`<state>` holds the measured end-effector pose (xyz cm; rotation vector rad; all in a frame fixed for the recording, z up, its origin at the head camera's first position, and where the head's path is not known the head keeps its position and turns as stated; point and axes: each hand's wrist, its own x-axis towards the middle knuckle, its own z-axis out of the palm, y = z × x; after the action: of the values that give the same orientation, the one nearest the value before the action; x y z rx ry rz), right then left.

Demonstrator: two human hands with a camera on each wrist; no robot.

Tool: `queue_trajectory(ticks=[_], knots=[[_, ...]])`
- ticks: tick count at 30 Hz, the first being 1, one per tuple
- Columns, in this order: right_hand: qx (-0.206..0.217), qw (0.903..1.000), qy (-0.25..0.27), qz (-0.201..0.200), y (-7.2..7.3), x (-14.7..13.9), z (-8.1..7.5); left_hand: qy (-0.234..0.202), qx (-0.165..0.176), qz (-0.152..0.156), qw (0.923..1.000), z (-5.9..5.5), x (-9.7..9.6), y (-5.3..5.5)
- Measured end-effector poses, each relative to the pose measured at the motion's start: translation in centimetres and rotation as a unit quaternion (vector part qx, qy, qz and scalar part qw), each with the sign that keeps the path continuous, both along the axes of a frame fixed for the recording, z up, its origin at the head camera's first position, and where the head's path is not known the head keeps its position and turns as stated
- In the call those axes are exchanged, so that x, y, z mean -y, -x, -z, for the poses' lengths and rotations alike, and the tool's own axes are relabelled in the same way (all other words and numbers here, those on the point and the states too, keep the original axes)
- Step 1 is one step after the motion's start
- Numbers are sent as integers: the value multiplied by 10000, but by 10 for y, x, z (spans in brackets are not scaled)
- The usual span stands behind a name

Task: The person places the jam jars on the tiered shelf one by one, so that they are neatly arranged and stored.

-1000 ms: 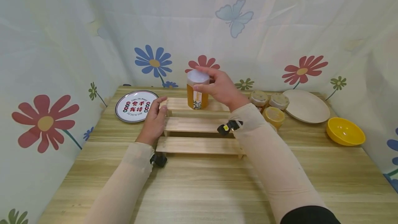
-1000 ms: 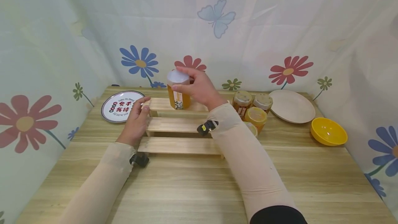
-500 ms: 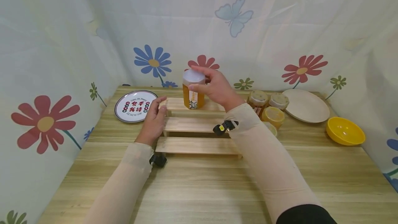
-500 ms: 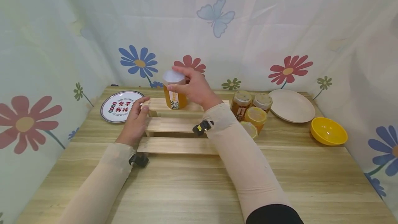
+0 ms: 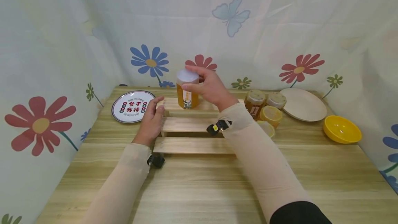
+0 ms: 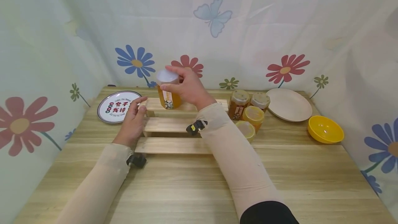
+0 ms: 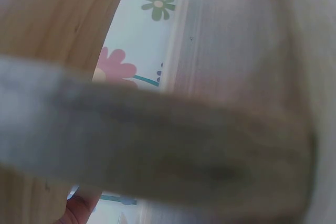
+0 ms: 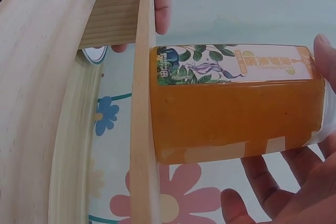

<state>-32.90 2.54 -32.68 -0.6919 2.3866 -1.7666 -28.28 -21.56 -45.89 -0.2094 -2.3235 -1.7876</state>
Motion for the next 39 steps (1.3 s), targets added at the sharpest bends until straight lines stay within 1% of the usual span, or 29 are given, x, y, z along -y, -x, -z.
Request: queue_trajectory(ticks=[2,8,12,15,22,27,33,39], knots=[[-18,10000,-3,-6,-1,1,0,-23,41,17,10000,-6,-2,-3],[-136,9999,9,-37,-2,6,-1,-55,120,35,9999,-27,-9,-19],[-198,9998,49,-36,-2,10,0,-42,104,39,9999,-30,-10,-22],[-225,9997,98,-79,-2,14,0,2,93,38,9999,-29,-10,-21],[-380,9990,127,-173,0,22,-1,192,-125,-60,9997,2,1,2],[-434,9988,156,-166,0,26,0,197,-143,-76,9997,3,2,2],[-261,9996,111,19,-2,32,0,125,-128,-34,9998,2,1,2],[-183,9998,64,52,0,38,2,66,-73,-4,10000,0,0,1]])
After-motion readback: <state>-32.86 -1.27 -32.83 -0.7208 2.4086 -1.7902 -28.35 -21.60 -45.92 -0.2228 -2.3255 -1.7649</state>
